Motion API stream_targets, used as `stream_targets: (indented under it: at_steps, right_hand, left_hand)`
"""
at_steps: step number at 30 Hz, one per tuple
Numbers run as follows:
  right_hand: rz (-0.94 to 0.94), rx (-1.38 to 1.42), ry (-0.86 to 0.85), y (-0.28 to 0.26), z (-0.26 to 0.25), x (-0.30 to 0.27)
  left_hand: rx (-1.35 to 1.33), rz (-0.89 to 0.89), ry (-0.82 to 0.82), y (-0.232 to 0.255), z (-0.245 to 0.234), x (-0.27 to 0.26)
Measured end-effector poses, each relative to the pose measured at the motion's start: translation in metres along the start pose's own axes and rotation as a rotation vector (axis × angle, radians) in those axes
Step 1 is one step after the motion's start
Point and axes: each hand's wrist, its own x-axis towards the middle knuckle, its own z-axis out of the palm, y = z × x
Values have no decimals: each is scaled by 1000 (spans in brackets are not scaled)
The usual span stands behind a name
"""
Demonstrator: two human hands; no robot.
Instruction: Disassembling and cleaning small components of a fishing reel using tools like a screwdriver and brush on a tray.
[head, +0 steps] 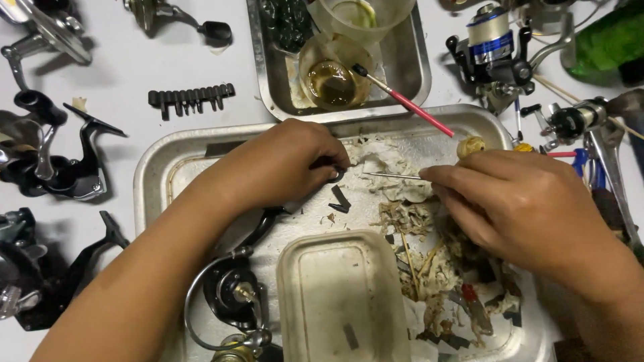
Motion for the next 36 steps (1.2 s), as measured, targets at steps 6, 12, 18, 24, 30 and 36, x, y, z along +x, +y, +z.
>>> stream_targets:
  at_steps: [6, 12, 18, 24, 30, 36]
  right_hand:
    - [217, 484, -146, 6, -1, 9]
    - [-61, 1708, -393, 68, 21, -30]
    - [323, 1317, -231, 11, -22, -17]
    - [140, 1123, -155, -4, -15, -9]
    - [175, 935, 252, -12, 11, 5]
    - [164, 1234, 268, -17, 39, 32]
  left_hand:
    - [47, 43, 17, 5, -4, -8]
    - [136, -33, -55, 4, -5, -8]
    - [183, -1, 1, 1, 2, -10]
    - [195, 19, -7, -1, 1, -8]
    - [202, 59, 25, -6, 6, -6]
    - [201, 59, 38, -5, 5, -8]
